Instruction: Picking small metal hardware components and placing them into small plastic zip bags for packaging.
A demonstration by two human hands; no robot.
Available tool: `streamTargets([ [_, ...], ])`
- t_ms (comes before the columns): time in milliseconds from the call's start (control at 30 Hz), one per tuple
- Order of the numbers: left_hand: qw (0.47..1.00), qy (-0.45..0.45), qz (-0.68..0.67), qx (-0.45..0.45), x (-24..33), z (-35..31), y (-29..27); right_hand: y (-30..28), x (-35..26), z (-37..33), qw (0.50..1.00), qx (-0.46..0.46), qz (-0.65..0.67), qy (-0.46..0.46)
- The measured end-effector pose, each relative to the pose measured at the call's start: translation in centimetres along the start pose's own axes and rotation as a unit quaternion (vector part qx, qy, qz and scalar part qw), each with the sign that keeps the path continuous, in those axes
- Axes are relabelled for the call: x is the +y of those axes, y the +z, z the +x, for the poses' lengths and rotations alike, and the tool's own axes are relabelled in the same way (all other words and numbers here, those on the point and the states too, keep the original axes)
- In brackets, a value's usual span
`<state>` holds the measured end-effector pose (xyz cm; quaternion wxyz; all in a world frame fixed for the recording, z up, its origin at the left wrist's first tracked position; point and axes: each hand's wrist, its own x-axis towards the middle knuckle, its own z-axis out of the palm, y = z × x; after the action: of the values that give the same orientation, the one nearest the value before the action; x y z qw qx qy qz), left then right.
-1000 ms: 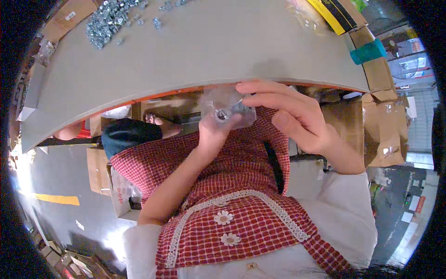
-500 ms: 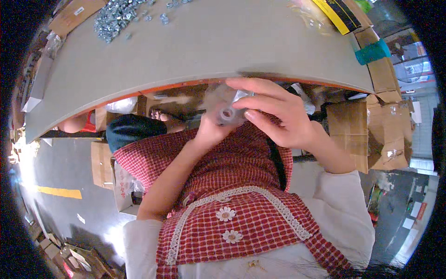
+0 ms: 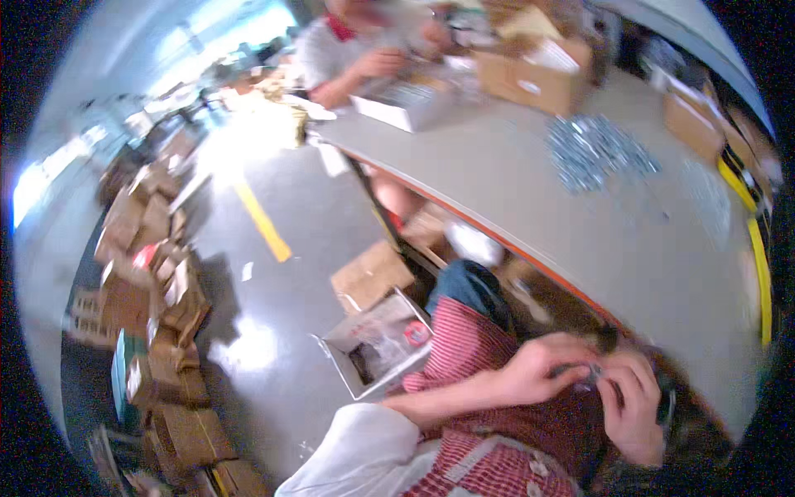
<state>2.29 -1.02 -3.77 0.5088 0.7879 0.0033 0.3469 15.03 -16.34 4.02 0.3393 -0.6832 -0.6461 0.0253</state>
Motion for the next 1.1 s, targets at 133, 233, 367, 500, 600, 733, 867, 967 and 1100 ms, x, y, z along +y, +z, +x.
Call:
streamTargets([
  [133, 0.996, -0.07, -0.038, 0.033, 2.3, 0.1, -0.9, -0.6, -1.4, 0.8, 0.999, 0.018, 0.02, 0.024],
  [233, 0.997, -0.063, -0.027, 0.034, 3.1, 0.4, -1.3, -0.4, -0.7, 0.8, 0.999, 0.025, 0.022, 0.018],
  [367, 0.998, -0.008, -0.027, 0.047, 2.1, 0.6, -0.2, -0.2, -2.3, 1.0, 0.997, 0.05, 0.043, 0.027],
  [500, 0.996, 0.08, 0.01, 0.042, 3.5, 1.5, 0.0, -0.9, -2.2, 0.8, 0.993, 0.067, 0.07, 0.074],
  [600, 0.996, 0.077, 0.022, 0.023, 4.2, 1.5, -0.1, -2.1, -2.0, -0.1, 0.998, -0.012, 0.049, 0.049],
  [733, 0.992, 0.122, -0.022, -0.032, 4.3, 2.3, 0.6, -3.3, -2.3, -1.7, 0.996, -0.041, 0.053, 0.062],
  [867, 0.997, 0.072, 0.004, -0.024, 4.9, 3.2, -0.3, -3.9, -1.1, -3.1, 0.984, -0.018, 0.124, 0.127],
  [967, 0.998, -0.016, 0.009, -0.067, 5.1, 4.0, 1.3, -4.9, 0.7, -4.5, 0.978, -0.024, 0.173, 0.114],
  [1100, 0.964, -0.226, -0.095, -0.1, 4.8, 5.4, 4.4, -7.9, 1.6, -11.0, 0.848, 0.206, 0.405, 0.272],
])
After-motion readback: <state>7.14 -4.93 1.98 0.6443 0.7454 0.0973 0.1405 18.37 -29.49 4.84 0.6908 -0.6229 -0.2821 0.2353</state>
